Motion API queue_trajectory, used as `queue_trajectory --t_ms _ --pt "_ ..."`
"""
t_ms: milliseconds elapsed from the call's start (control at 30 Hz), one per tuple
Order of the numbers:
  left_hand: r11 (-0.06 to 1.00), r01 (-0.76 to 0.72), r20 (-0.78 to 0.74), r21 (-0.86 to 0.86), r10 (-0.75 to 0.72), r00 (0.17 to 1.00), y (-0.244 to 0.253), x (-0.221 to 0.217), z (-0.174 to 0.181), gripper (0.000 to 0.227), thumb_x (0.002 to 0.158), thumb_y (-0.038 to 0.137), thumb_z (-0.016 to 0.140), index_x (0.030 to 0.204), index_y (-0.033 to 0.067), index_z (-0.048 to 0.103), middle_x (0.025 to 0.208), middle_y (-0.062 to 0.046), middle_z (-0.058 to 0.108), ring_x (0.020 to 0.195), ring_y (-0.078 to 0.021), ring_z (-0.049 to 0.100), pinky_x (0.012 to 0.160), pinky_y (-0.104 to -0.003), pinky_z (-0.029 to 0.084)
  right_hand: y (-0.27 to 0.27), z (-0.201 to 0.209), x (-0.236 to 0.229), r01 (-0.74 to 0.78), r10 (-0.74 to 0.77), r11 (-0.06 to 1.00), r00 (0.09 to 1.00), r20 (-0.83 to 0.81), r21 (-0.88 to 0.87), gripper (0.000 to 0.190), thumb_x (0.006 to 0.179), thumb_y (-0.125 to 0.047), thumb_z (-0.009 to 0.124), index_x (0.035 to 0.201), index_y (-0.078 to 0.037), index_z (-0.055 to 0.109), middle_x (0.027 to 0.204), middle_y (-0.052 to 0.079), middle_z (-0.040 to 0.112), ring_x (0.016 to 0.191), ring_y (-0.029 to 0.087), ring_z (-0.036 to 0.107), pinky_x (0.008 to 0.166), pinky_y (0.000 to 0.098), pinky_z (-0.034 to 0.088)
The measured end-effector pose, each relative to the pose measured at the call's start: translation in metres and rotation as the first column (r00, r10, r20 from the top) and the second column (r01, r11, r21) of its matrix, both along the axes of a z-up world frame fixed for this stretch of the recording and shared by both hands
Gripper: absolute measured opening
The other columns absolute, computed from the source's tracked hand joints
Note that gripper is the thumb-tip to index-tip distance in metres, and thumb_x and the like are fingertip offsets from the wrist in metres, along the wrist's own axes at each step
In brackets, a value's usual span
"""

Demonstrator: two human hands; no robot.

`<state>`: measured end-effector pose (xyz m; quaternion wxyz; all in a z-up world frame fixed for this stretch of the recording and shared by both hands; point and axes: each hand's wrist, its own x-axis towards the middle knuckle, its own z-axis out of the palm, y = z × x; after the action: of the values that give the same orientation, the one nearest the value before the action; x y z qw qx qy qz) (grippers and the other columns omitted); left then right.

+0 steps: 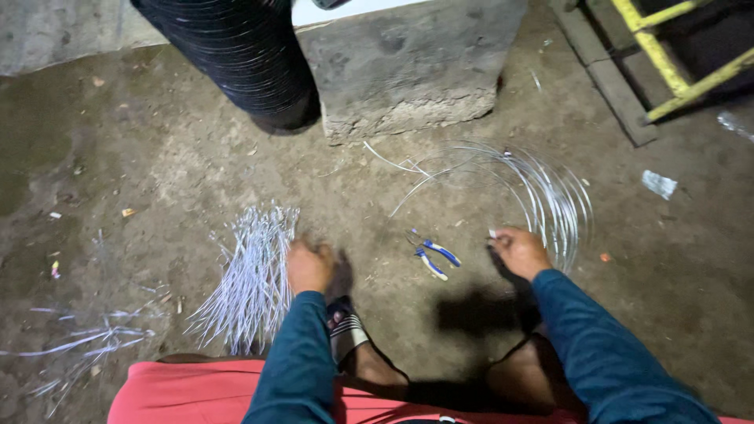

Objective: The person sits on the floor and repeatedly picks up thin metal wires from a pile. They bend each wire into a loop using pliers and place the finished pieces into a separate pile.

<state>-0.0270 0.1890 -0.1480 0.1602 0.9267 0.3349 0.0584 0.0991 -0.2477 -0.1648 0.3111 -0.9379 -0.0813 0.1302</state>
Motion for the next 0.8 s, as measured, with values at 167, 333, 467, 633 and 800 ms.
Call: queue_trajectory --t_ms 167,333,467,633,800 --pt "0.386 0.233 0.253 -0.892 -0.001 0.968 -0.100 0.027 0.007 0.034 0.102 0.033 0.068 0.112 0.0010 0.075 0.102 -0.016 0.079 0.090 -0.0259 0.072 0.080 -0.035 0.057 0.085 0.070 -0.017 -0.071 0.100 0.937 0.993 -0.069 0.343 0.020 0.089 -0.022 0.071 0.102 -0.009 0.078 0.091 0.011 0.080 0.073 0.027 0.074 0.069 0.0352 0.058" --pt "-0.128 0.054 -0.009 -0.990 0.445 0.895 -0.104 0.046 0.034 0.026 0.101 0.027 0.056 0.120 0.0105 0.063 0.087 -0.007 0.070 0.068 -0.0192 0.066 0.060 -0.032 0.052 0.133 0.149 -0.065 -0.552 0.484 0.825 0.801 0.354 0.120 0.014 0.085 -0.020 0.071 0.095 -0.012 0.077 0.090 0.009 0.075 0.079 0.032 0.071 0.069 0.0424 0.056" --pt "0.104 0.261 0.246 -0.960 0.762 0.599 -0.059 0.052 0.051 0.017 0.102 0.013 0.053 0.116 0.0081 0.060 0.073 -0.001 0.052 0.053 -0.0117 0.046 0.043 -0.029 0.039 0.130 0.176 -0.077 -0.597 0.548 0.802 0.742 0.387 0.008 0.011 0.087 -0.022 0.071 0.091 -0.012 0.072 0.087 0.009 0.068 0.078 0.034 0.069 0.064 0.0467 0.053" --pt "0.277 0.179 0.329 -0.944 0.826 0.458 -0.026 0.053 0.064 0.020 0.107 0.020 0.041 0.119 0.0133 0.056 0.068 -0.001 0.050 0.047 -0.0096 0.041 0.039 -0.027 0.033 0.102 0.169 -0.067 -0.485 0.529 0.846 0.714 0.458 -0.221 0.013 0.081 -0.023 0.071 0.081 -0.012 0.065 0.084 0.013 0.060 0.077 0.034 0.067 0.064 0.0477 0.053" --pt "0.316 0.233 0.391 -0.920 0.795 0.464 -0.031 0.054 0.036 0.018 0.110 0.017 0.044 0.119 0.0057 0.053 0.070 0.000 0.048 0.048 -0.0096 0.040 0.039 -0.027 0.033 0.070 0.143 -0.051 -0.226 0.326 0.933 0.861 0.390 -0.280 0.018 0.087 -0.023 0.069 0.098 -0.008 0.070 0.095 0.013 0.069 0.075 0.034 0.069 0.066 0.0445 0.055"
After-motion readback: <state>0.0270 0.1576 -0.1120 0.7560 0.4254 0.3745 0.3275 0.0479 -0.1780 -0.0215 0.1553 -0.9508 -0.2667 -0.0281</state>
